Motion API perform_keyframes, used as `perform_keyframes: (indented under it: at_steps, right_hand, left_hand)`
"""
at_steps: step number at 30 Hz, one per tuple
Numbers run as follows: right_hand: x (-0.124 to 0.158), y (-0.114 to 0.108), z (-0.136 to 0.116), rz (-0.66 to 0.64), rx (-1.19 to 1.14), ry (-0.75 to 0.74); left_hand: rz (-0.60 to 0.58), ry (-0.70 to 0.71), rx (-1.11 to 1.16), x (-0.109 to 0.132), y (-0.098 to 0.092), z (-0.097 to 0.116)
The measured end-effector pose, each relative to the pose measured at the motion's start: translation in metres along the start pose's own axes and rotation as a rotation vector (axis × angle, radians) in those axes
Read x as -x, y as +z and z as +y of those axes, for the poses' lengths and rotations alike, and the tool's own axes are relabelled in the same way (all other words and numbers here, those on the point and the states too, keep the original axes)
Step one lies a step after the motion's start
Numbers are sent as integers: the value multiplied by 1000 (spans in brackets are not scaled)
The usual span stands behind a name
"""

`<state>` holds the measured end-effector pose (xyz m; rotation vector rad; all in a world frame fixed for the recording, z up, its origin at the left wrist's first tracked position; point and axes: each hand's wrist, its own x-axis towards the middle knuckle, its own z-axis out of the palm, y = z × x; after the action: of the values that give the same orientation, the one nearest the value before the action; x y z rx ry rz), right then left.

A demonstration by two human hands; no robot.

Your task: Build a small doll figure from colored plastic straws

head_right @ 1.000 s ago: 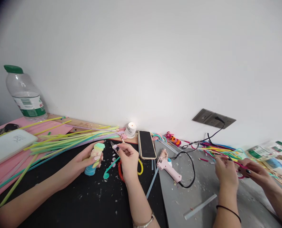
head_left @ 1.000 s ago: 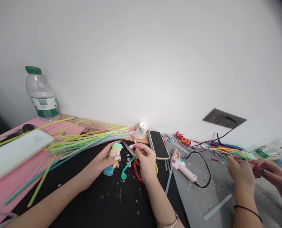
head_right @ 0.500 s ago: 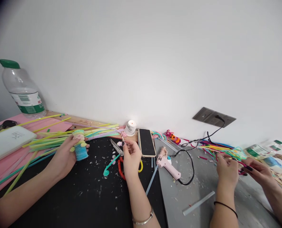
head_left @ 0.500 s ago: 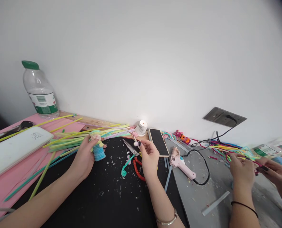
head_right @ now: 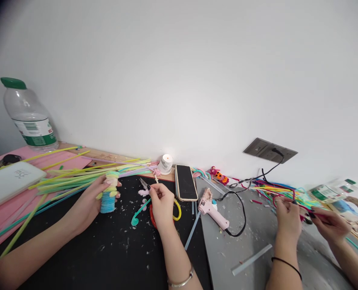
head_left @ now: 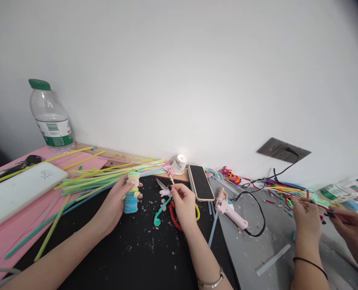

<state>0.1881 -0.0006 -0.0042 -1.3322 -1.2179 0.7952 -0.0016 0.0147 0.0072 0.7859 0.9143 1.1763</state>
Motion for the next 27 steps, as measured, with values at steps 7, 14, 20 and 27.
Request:
perform_keyframes:
  at_steps: [7, 14, 20, 27]
  right_hand:
    - [-3, -5, -6, -77, 428, -292]
    - [-14, -109, -30, 339, 790, -91]
    - [2, -178, 2, 225, 1249, 276]
    - [6, -168, 11, 141, 1350, 510]
  left_hand:
    - [-75, -38, -87, 2, -1, -3]
    - [-95, 0, -195, -2, 1, -5]
    - [-101, 135, -342, 0, 0, -8]
    - [-122, 270, -501, -1, -4, -12]
